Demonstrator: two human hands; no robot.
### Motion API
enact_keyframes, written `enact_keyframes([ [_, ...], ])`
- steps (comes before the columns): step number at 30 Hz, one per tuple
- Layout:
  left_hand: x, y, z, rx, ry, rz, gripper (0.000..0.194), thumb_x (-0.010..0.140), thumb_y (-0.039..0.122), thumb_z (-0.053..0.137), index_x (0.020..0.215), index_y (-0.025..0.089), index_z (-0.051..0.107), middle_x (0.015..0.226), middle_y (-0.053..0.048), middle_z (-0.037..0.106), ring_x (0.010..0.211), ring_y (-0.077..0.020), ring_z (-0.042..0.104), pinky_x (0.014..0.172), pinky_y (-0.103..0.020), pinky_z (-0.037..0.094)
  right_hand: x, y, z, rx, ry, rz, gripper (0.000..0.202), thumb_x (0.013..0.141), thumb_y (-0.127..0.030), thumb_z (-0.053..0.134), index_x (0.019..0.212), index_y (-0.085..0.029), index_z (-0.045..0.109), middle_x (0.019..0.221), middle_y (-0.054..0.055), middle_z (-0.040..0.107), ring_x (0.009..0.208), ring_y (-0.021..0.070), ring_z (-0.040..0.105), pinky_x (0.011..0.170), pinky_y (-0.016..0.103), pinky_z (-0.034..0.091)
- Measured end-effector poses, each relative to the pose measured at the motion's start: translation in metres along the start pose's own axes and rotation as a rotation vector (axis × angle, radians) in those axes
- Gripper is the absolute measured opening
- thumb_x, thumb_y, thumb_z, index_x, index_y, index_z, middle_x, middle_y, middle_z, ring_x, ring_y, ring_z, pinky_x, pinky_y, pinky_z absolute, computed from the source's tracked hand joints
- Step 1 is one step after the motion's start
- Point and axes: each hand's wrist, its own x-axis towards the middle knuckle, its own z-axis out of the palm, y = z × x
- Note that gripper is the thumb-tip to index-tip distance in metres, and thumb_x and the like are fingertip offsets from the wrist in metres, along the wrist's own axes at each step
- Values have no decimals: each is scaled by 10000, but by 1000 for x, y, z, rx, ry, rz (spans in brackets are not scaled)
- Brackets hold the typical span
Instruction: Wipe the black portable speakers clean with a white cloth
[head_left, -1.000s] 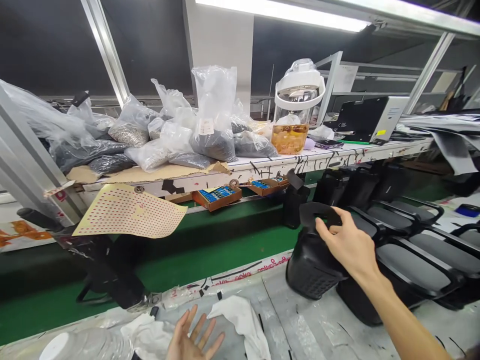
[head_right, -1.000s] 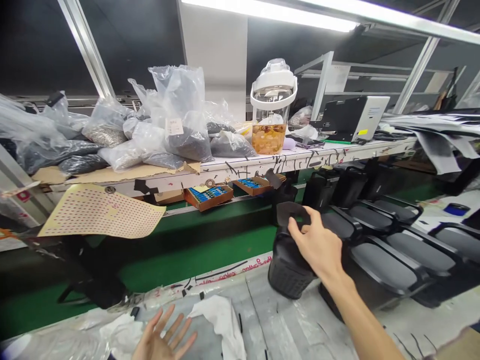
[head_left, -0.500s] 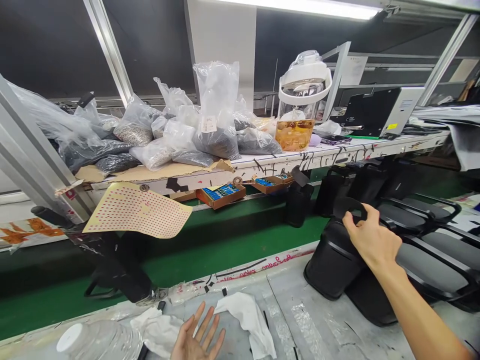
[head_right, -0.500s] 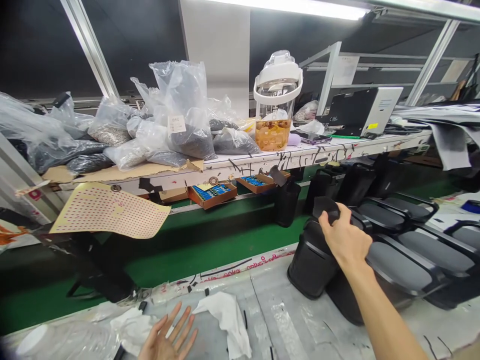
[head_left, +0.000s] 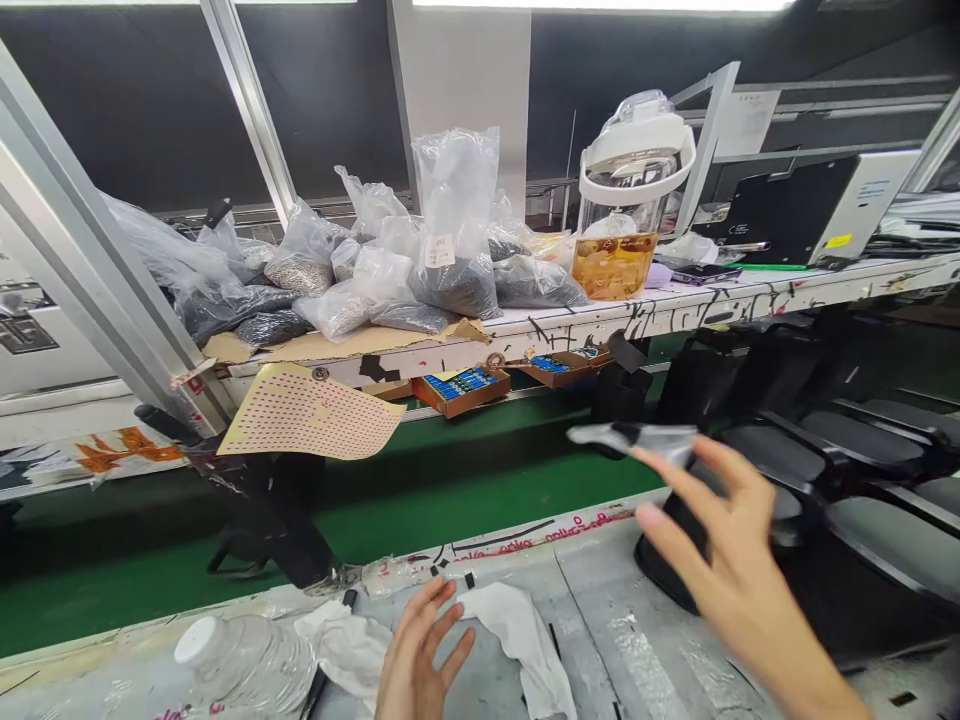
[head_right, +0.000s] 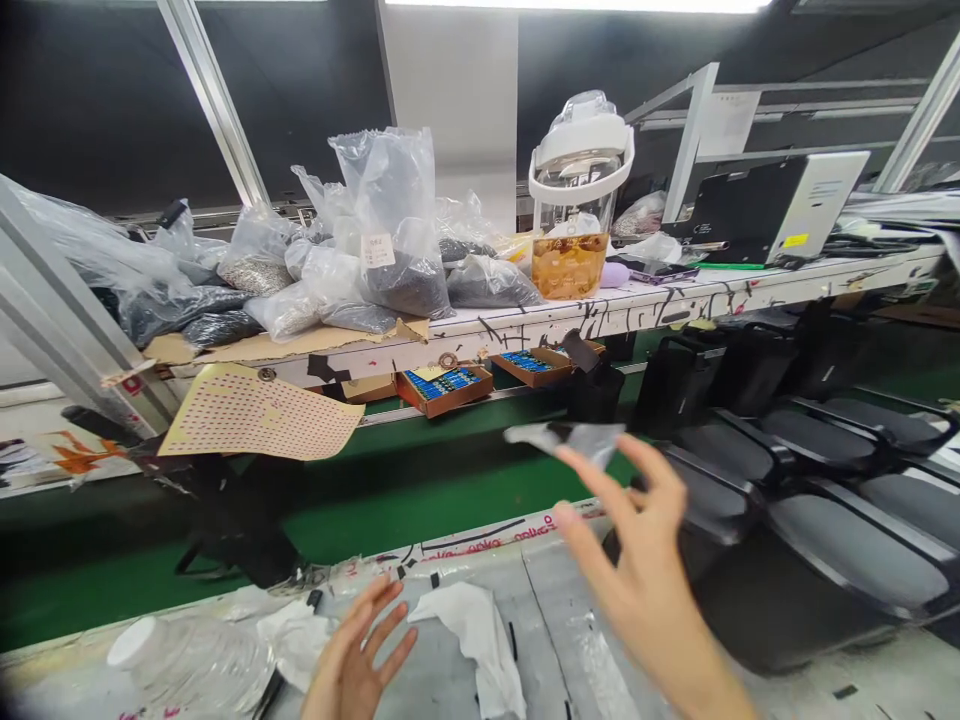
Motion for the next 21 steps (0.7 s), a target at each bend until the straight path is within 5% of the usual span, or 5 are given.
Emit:
enact_keyframes([
  [4, -32, 19, 40, 107, -180, 341, 737, 514, 571, 845, 1169, 304, 636, 1322, -125, 543, 1259, -370, 466, 920, -475, 520, -30, -42, 22, 835, -524, 494, 460, 894, -544, 447, 1309, -384, 565, 1488, 21, 399, 1352, 302, 361, 1046, 491, 385],
  [7, -49, 33, 60, 76, -257, 398, 880, 397, 637, 854, 1181, 309, 627, 1263, -121, 564, 1133, -348, 540, 862, -449, 540, -34, -65, 30, 1141, -724, 612, 502, 918, -543, 345, 1335, -350, 547, 1396, 51, 520, 1276, 286, 449, 953, 456, 443],
  [12, -66, 43, 72, 91, -301, 432, 827, 409, 605, 868, 1142, 293, 648, 1211, -93, 584, 1016, -298, 595, 835, -378, 533, -37, -77, 40, 1085, -767, 588, 524, 863, -584, 419, 1302, -343, 578, 1322, 42, 588, 1195, 269, 502, 805, 365, 429],
  [17, -77, 47, 78, 179, -203, 451, 659, 551, 469, 864, 1115, 232, 620, 976, -71, 693, 952, -259, 655, 795, -324, 536, -49, -76, 43, 1054, -759, 552, 575, 826, -652, 413, 1270, -338, 600, 1361, 37, 562, 1250, 295, 456, 834, 378, 409],
  [21, -83, 49, 80, 91, -181, 366, 475, 582, 426, 860, 969, 224, 674, 786, -1, 709, 685, -163, 660, 629, -255, 531, -53, -78, 40, 1082, -760, 567, 578, 807, -654, 484, 1298, -367, 583, 1403, 9, 526, 1276, 297, 439, 862, 367, 407],
])
